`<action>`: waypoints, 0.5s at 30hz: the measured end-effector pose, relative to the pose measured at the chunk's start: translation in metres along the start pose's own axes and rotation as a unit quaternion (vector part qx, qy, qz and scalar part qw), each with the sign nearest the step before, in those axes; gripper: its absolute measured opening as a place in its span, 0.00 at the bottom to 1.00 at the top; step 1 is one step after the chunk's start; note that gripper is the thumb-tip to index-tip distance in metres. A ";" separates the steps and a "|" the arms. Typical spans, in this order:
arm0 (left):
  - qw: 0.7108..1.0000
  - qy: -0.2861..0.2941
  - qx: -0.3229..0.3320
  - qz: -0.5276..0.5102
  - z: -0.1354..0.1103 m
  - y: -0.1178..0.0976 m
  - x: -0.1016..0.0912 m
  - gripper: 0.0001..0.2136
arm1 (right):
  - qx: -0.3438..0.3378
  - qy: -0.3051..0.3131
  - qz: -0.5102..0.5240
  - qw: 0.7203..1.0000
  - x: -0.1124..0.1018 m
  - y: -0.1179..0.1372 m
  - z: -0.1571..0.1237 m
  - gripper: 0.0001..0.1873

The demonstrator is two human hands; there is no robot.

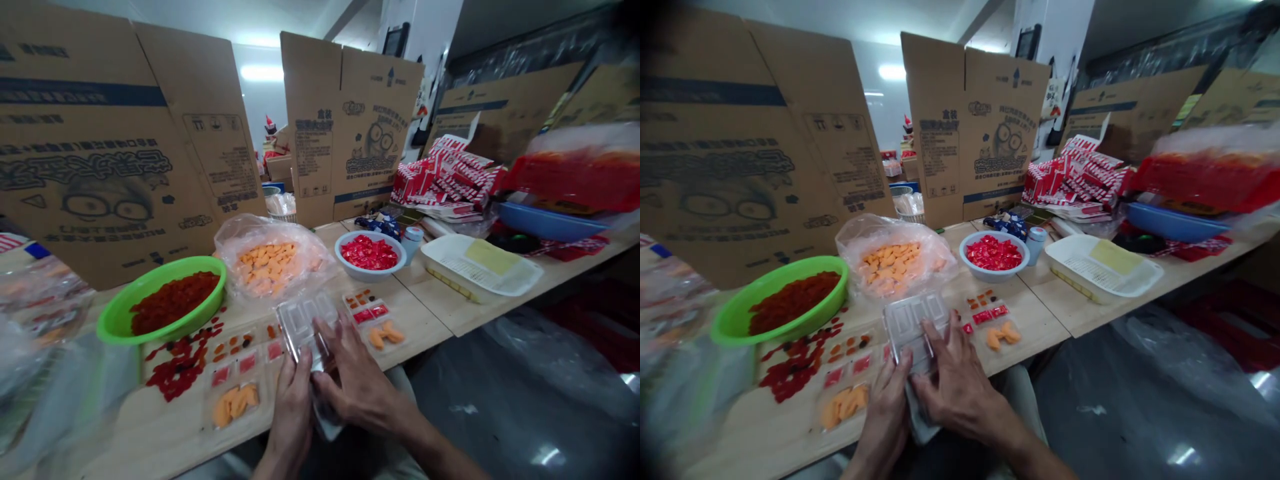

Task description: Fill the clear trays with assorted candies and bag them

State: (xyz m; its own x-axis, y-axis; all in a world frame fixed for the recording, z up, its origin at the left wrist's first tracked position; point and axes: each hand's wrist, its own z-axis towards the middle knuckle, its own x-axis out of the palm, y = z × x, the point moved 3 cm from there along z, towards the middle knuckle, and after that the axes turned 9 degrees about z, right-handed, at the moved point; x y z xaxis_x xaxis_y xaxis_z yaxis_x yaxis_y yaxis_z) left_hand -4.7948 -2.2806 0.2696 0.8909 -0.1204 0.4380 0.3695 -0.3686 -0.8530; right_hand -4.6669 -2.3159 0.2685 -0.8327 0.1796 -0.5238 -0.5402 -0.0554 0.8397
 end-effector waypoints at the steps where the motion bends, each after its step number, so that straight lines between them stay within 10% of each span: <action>1: 1.000 0.005 -0.005 -0.019 0.001 -0.001 0.001 0.23 | -0.006 0.033 0.004 0.999 0.007 0.003 0.005 0.44; 15: 0.977 -0.026 0.051 -0.207 0.006 -0.007 -0.019 0.13 | -0.043 0.058 0.304 0.950 0.077 0.004 0.045 0.46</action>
State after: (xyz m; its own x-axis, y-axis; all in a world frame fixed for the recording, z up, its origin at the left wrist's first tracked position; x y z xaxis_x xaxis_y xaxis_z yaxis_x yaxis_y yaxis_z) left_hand -4.8121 -2.2701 0.2653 0.6707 0.0668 0.7387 0.7229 -0.2822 -0.6307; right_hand -4.7279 -2.2580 0.2381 -0.9991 -0.0198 0.0372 0.0404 -0.1959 0.9798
